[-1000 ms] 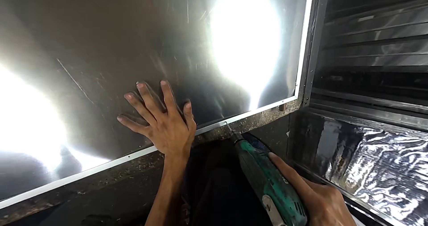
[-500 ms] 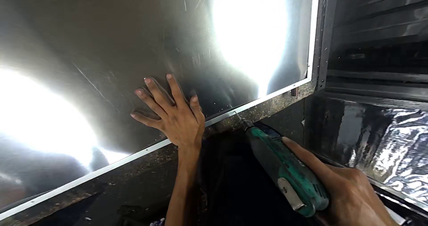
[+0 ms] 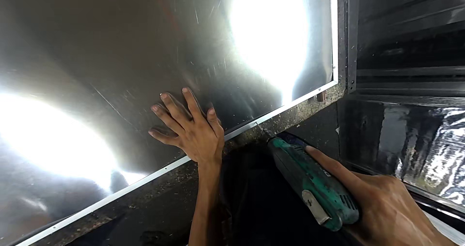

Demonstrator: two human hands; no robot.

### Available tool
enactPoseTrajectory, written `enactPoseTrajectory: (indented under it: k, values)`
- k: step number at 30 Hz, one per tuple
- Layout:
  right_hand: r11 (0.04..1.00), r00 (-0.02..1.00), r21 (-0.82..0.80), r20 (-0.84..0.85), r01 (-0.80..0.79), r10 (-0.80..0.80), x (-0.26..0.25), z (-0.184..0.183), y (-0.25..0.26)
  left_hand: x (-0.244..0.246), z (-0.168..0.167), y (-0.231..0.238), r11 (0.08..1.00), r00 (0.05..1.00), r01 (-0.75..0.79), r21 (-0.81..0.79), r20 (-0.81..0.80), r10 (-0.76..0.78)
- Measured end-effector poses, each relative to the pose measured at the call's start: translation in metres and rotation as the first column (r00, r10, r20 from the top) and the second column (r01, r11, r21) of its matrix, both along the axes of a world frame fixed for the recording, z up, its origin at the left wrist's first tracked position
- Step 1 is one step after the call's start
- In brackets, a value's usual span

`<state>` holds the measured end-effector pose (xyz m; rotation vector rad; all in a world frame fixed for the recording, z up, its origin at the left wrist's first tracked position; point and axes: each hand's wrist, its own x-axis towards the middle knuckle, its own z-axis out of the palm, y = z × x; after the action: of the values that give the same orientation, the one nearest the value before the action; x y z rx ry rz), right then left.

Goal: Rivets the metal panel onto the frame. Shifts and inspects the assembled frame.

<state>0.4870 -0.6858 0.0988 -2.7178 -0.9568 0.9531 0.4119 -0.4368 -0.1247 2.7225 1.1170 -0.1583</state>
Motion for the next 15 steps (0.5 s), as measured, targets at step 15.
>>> enactPoseTrajectory:
  k: [15]
  values:
    - [1.000, 1.000, 0.011, 0.006, 0.015, -0.015, 0.004, -0.017, 0.008, 0.001, -0.001, 0.001, 1.000, 1.000, -0.012, 0.001, -0.001, 0.012]
